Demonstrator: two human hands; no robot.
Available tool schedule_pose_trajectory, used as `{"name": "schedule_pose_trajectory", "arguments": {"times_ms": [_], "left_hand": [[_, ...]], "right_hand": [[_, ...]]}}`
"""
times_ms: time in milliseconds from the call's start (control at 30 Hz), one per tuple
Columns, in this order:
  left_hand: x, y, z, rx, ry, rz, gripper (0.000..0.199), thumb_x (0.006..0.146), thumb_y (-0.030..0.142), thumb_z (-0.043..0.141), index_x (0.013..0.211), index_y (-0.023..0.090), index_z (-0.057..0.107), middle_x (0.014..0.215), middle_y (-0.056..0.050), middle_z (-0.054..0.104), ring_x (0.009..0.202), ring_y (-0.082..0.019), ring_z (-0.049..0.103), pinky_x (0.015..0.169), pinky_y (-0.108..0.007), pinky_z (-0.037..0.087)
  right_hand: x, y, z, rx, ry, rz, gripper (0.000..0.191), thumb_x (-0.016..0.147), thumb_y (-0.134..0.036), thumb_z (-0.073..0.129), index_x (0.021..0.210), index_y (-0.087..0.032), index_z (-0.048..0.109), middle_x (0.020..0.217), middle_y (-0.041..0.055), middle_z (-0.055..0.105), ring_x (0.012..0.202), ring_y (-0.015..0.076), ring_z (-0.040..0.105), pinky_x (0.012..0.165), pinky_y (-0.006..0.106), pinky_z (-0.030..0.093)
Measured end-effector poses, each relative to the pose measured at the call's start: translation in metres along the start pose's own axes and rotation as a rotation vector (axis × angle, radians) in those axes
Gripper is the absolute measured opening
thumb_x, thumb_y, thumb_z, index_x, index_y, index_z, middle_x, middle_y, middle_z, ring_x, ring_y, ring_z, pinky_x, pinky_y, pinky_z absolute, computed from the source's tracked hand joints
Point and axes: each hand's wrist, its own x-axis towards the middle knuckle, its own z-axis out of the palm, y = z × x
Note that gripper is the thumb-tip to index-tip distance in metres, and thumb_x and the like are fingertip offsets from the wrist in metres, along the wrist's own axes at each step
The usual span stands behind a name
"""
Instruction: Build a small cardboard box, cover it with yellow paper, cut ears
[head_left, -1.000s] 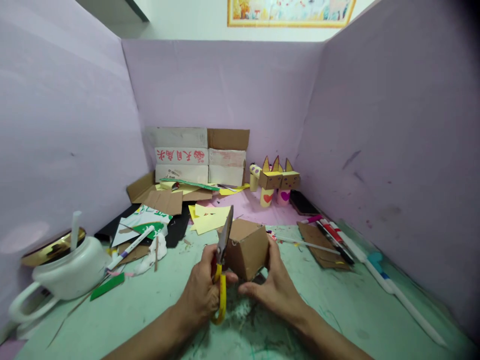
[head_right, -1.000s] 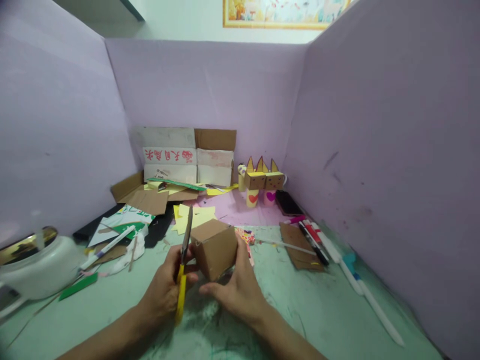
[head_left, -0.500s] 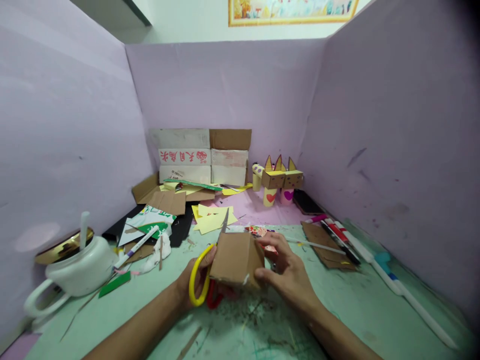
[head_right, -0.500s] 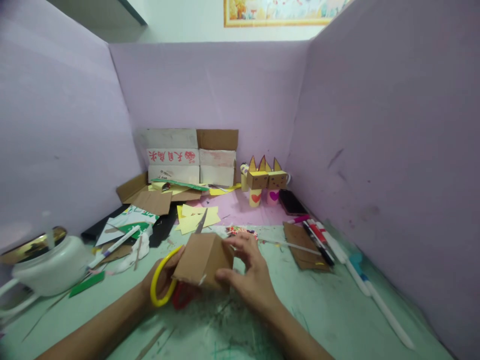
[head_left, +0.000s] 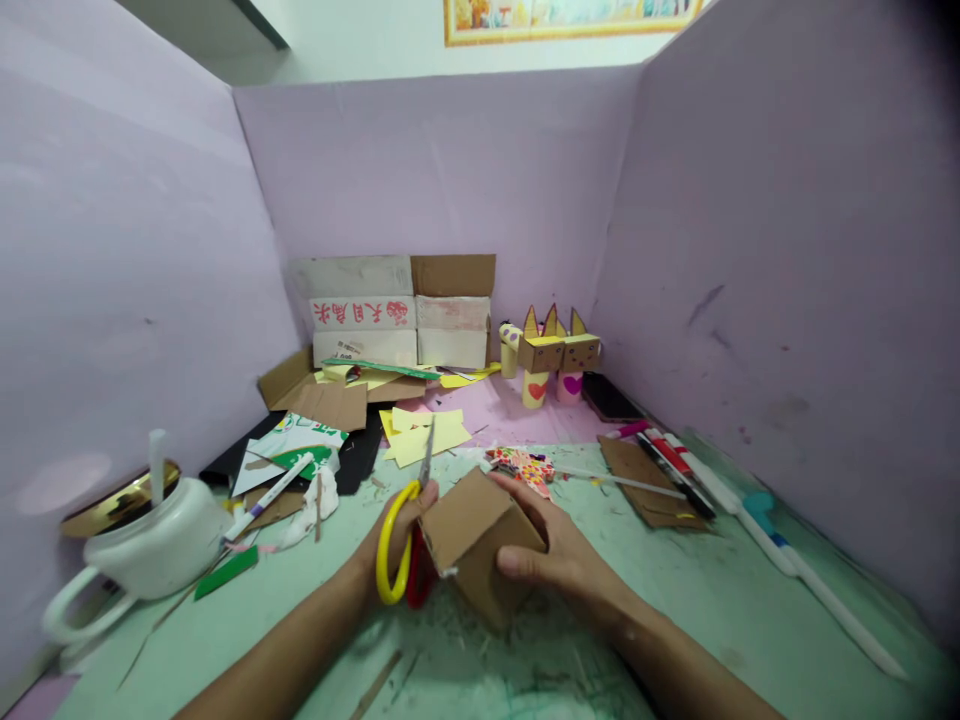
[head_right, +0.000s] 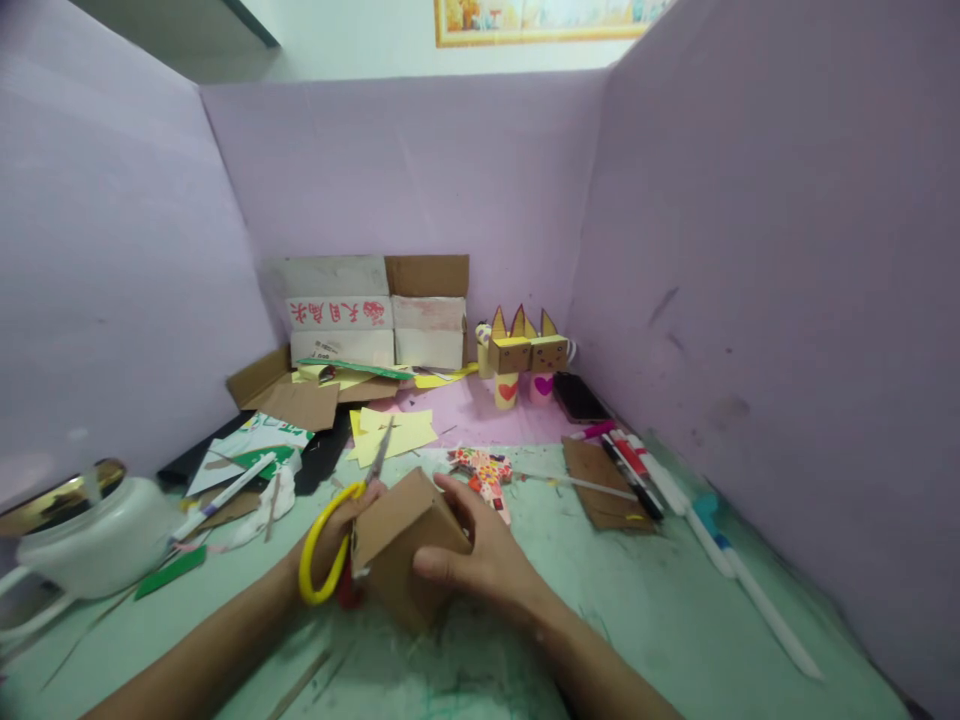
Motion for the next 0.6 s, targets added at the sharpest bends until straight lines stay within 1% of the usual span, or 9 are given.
{"name": "schedule_pose_trajectory", "arguments": {"times_ms": [100,167,233,333,400,467,500,567,600], "left_hand": [[0.002,0.007,-0.01,0.154,0.12,0.109,0.043,0.067,0.057,0.066,0.075,0.02,0.047,0.045,0.005,0.055,0.035,-0.012,0.052,0.032,-0.018,0.036],[-0.003,0.012,-0.015,0.388,0.202,0.227,0.041,0.075,0.059,0.057,0.081,0.02,0.048,0.045,0.006,0.053,0.032,-0.012,0.047,0.028,-0.018,0.033],[-0.011,0.015,-0.016,0.65,0.235,0.374,0.035,0.082,0.054,0.049,0.089,0.02,0.051,0.046,0.007,0.05,0.033,-0.012,0.046,0.03,-0.019,0.035],[-0.021,0.016,-0.017,1.037,0.215,0.65,0.027,0.087,0.04,0.043,0.097,0.018,0.054,0.054,0.004,0.054,0.045,-0.015,0.055,0.044,-0.025,0.045],[-0.026,0.016,-0.019,1.225,0.194,0.774,0.026,0.088,0.033,0.04,0.102,0.016,0.053,0.06,0.001,0.058,0.051,-0.016,0.058,0.052,-0.029,0.048],[-0.029,0.016,-0.022,1.328,0.185,0.839,0.028,0.089,0.027,0.037,0.111,0.016,0.05,0.073,-0.003,0.062,0.063,-0.019,0.062,0.061,-0.032,0.05],[-0.031,0.016,-0.023,1.369,0.193,0.87,0.032,0.088,0.024,0.037,0.117,0.015,0.047,0.085,-0.007,0.063,0.075,-0.021,0.063,0.068,-0.034,0.051],[-0.033,0.016,-0.025,1.446,0.195,0.91,0.041,0.086,0.017,0.037,0.127,0.015,0.04,0.109,-0.014,0.058,0.099,-0.026,0.058,0.083,-0.04,0.049],[-0.034,0.015,-0.025,1.477,0.192,0.905,0.045,0.084,0.014,0.037,0.129,0.015,0.037,0.114,-0.015,0.054,0.105,-0.027,0.054,0.087,-0.043,0.047]], "right_hand": [[0.004,-0.002,-0.002,0.11,0.053,0.062,0.067,0.059,-0.046,0.076,0.117,-0.018,0.058,0.112,0.0094,0.066,0.105,0.0324,0.058,0.085,0.04,0.045],[0.006,-0.002,-0.003,0.182,0.116,0.124,0.056,0.063,-0.047,0.073,0.109,-0.016,0.062,0.104,0.0101,0.069,0.097,0.0314,0.062,0.075,0.037,0.049],[0.007,0.001,-0.004,0.245,0.183,0.165,0.055,0.063,-0.047,0.073,0.105,-0.014,0.063,0.099,0.0109,0.07,0.091,0.0304,0.064,0.068,0.034,0.05],[0.007,0.005,-0.005,0.282,0.239,0.163,0.057,0.058,-0.046,0.077,0.104,-0.014,0.062,0.099,0.0112,0.07,0.089,0.0296,0.065,0.065,0.032,0.05],[0.007,0.005,-0.005,0.279,0.274,0.149,0.057,0.057,-0.045,0.077,0.102,-0.014,0.063,0.099,0.011,0.071,0.089,0.0293,0.065,0.066,0.033,0.051],[0.006,0.004,-0.005,0.266,0.295,0.122,0.058,0.056,-0.045,0.078,0.103,-0.015,0.063,0.099,0.0105,0.071,0.091,0.0295,0.065,0.069,0.034,0.051],[0.006,0.003,-0.005,0.26,0.295,0.106,0.059,0.056,-0.045,0.078,0.106,-0.016,0.063,0.1,0.0101,0.071,0.092,0.0297,0.065,0.069,0.034,0.051],[0.004,0.0,-0.005,0.239,0.287,0.082,0.062,0.058,-0.045,0.076,0.112,-0.017,0.061,0.102,0.0095,0.07,0.095,0.0307,0.064,0.069,0.035,0.052],[0.003,-0.001,-0.005,0.219,0.289,0.072,0.063,0.06,-0.045,0.075,0.115,-0.017,0.06,0.104,0.0094,0.07,0.097,0.0315,0.063,0.069,0.035,0.052]]}}
